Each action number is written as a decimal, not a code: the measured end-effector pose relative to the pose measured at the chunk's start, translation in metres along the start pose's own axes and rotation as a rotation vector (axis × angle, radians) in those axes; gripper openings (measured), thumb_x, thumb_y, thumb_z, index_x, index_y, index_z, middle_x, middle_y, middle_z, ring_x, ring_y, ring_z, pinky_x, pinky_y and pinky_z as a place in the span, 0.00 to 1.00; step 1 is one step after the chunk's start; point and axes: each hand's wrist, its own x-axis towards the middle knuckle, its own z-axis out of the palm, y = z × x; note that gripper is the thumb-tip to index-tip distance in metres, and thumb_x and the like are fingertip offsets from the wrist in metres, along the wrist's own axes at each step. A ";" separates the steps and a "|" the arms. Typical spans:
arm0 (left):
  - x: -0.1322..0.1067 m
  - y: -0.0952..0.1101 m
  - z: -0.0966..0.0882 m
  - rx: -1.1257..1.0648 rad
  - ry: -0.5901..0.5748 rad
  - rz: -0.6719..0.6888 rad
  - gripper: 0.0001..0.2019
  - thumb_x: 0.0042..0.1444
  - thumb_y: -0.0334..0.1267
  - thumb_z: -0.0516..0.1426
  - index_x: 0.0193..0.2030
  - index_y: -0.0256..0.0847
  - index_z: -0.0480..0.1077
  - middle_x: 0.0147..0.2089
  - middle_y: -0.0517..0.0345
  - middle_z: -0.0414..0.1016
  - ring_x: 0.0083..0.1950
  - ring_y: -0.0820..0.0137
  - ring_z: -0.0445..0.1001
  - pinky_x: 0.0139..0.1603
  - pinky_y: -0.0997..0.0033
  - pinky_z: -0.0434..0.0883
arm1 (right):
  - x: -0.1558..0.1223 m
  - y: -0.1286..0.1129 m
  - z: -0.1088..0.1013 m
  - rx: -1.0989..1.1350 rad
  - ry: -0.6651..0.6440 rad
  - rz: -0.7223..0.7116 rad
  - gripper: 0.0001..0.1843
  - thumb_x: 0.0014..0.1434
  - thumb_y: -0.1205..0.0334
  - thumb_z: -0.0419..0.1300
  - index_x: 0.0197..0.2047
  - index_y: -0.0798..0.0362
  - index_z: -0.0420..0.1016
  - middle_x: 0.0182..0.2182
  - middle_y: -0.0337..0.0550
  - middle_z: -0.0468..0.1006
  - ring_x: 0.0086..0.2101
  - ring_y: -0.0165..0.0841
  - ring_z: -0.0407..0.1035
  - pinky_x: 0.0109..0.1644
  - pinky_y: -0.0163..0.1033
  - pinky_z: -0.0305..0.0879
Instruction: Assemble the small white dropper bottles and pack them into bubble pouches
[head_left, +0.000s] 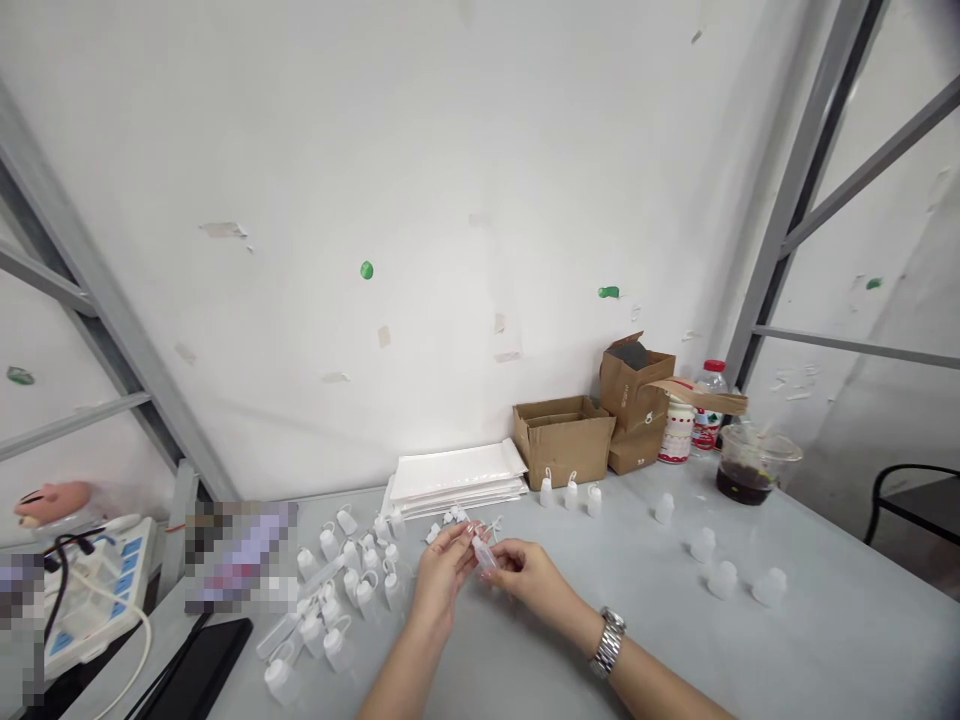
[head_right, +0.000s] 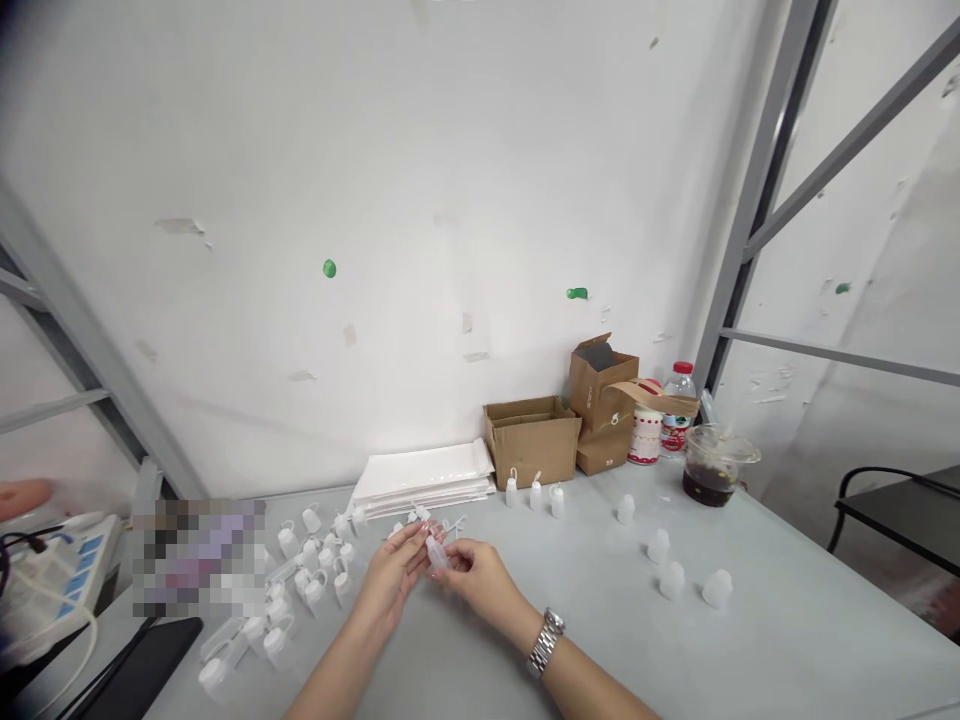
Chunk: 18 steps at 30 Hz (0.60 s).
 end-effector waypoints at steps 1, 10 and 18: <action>0.000 0.000 0.000 0.006 0.002 -0.024 0.04 0.49 0.29 0.57 0.33 0.37 0.73 0.37 0.48 0.78 0.37 0.68 0.76 0.43 0.68 0.70 | 0.000 0.001 0.001 -0.009 0.010 0.008 0.12 0.44 0.57 0.62 0.31 0.57 0.75 0.19 0.34 0.67 0.21 0.26 0.57 0.25 0.32 0.53; -0.001 0.002 -0.001 0.052 -0.041 -0.058 0.05 0.49 0.32 0.58 0.33 0.38 0.74 0.41 0.49 0.78 0.40 0.70 0.76 0.43 0.73 0.68 | -0.001 0.001 0.006 0.024 0.095 0.054 0.11 0.46 0.58 0.59 0.28 0.57 0.74 0.17 0.34 0.66 0.19 0.26 0.57 0.24 0.32 0.54; -0.007 0.006 0.004 0.094 -0.161 -0.052 0.10 0.45 0.35 0.59 0.36 0.39 0.75 0.45 0.50 0.76 0.46 0.67 0.73 0.48 0.71 0.65 | -0.002 0.002 0.005 -0.109 0.184 -0.013 0.10 0.46 0.62 0.59 0.33 0.57 0.75 0.22 0.38 0.72 0.24 0.29 0.61 0.29 0.34 0.57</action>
